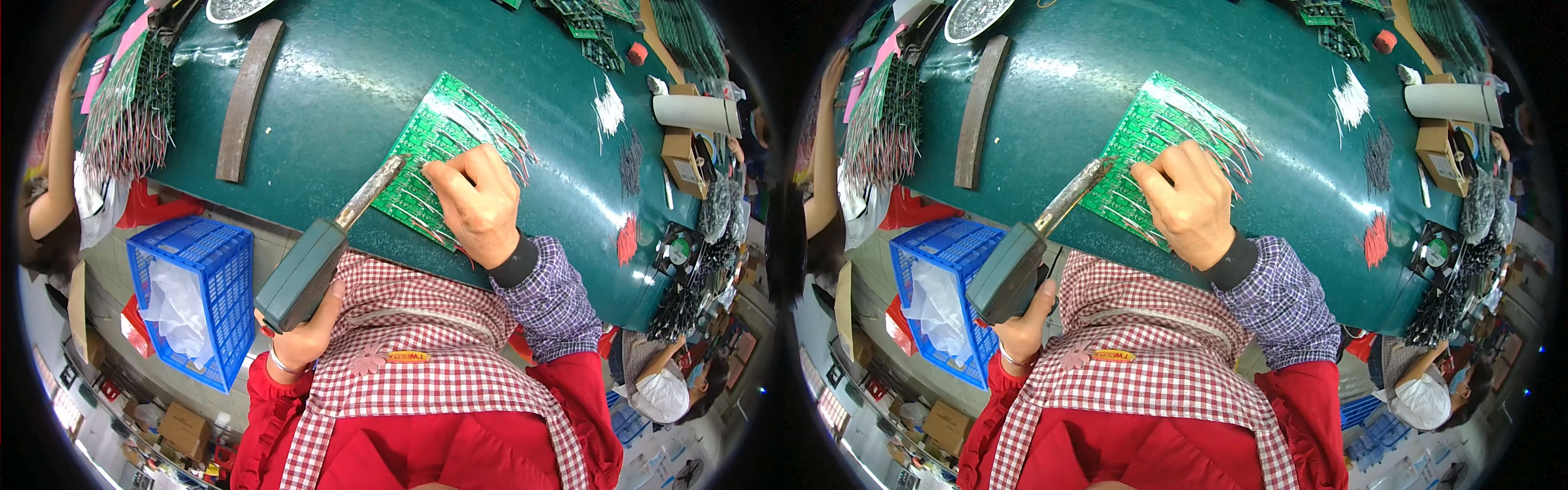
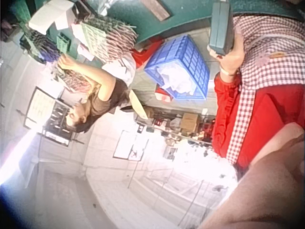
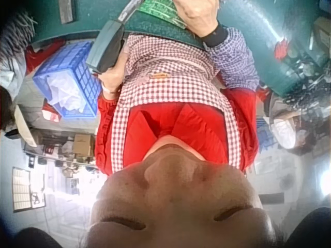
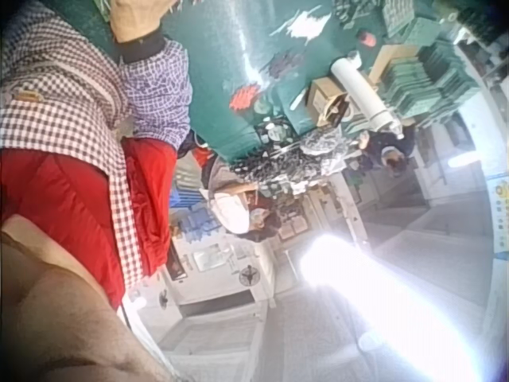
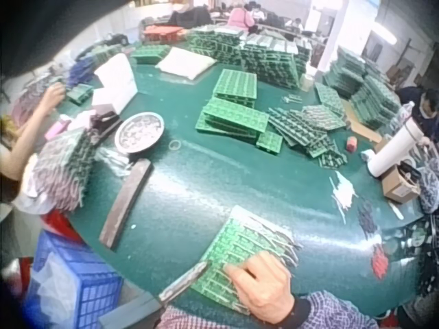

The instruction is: The person solders wires onto circuit boards by hand using a soldering tool.

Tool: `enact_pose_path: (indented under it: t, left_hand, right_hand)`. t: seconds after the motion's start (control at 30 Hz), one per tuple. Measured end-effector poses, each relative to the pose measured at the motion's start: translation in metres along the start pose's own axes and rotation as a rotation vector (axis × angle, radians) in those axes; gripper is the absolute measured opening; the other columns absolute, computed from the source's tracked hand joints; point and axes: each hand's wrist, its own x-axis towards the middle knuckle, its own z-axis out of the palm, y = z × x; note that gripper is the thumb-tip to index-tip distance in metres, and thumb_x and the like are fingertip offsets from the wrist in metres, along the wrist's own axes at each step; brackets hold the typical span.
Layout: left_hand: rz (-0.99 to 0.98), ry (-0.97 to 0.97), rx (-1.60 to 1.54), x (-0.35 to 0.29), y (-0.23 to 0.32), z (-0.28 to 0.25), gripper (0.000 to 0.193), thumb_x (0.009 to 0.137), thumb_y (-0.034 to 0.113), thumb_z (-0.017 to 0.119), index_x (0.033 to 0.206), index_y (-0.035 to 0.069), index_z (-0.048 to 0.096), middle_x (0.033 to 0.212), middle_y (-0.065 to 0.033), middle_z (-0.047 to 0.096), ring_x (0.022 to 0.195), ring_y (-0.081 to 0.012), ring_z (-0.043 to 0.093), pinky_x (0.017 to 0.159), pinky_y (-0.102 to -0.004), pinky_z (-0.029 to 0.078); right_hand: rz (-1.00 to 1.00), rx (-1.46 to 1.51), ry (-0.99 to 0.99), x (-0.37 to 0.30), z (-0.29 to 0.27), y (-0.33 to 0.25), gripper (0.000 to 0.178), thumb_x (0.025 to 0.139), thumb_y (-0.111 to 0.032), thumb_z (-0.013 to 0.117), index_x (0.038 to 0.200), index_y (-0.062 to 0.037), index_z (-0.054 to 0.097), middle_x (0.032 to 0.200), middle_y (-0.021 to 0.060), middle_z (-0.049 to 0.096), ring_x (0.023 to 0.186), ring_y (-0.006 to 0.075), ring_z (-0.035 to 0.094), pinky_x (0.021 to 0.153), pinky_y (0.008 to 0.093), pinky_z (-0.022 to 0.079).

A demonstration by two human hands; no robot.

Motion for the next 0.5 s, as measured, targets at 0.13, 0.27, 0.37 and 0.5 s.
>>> enact_pose_path:
  t: [0.13, 0.27, 0.37, 0.5]
  left_hand:
    - [-0.084, 0.027, -0.037, -0.004, 0.003, -0.001, 0.016, 0.075, 0.001, 0.074, 0.090, -0.004, 0.070, 0.082, -0.0129, 0.071, 0.066, -0.0213, 0.068, 0.059, -0.0303, 0.052]
    - [-0.044, 0.028, -0.026, -0.004, 0.003, -0.003, 0.016, 0.075, 0.001, 0.074, 0.090, -0.004, 0.070, 0.083, -0.0131, 0.071, 0.067, -0.0213, 0.069, 0.060, -0.0298, 0.053]
    - [-0.076, 0.024, -0.036, -0.008, 0.003, -0.005, 0.016, 0.075, 0.001, 0.074, 0.090, -0.004, 0.070, 0.083, -0.0130, 0.071, 0.067, -0.0215, 0.069, 0.061, -0.0298, 0.053]
    - [-0.097, 0.020, -0.034, -0.010, 0.000, -0.006, 0.017, 0.074, 0.000, 0.074, 0.090, -0.004, 0.070, 0.082, -0.0126, 0.071, 0.068, -0.0215, 0.068, 0.063, -0.0305, 0.053]
  right_hand:
    - [-0.028, 0.009, 0.040, 0.001, -0.003, -0.002, 0.022, 0.065, 0.000, 0.068, 0.085, -0.0064, 0.064, 0.070, 0.0027, 0.049, 0.067, 0.0206, 0.051, 0.060, 0.0339, 0.040]
    - [-0.043, 0.012, 0.027, -0.001, -0.005, -0.009, 0.023, 0.065, -0.001, 0.069, 0.086, -0.0065, 0.064, 0.070, 0.0029, 0.048, 0.066, 0.0207, 0.050, 0.060, 0.0343, 0.039]
    - [-0.039, 0.037, -0.014, -0.005, -0.004, -0.010, 0.023, 0.066, -0.001, 0.069, 0.087, -0.0067, 0.063, 0.070, 0.0032, 0.048, 0.066, 0.0204, 0.050, 0.059, 0.0340, 0.039]
    - [-0.033, 0.052, -0.046, -0.005, -0.004, -0.011, 0.022, 0.067, 0.000, 0.068, 0.087, -0.0066, 0.063, 0.070, 0.0035, 0.047, 0.064, 0.0200, 0.050, 0.058, 0.0336, 0.039]
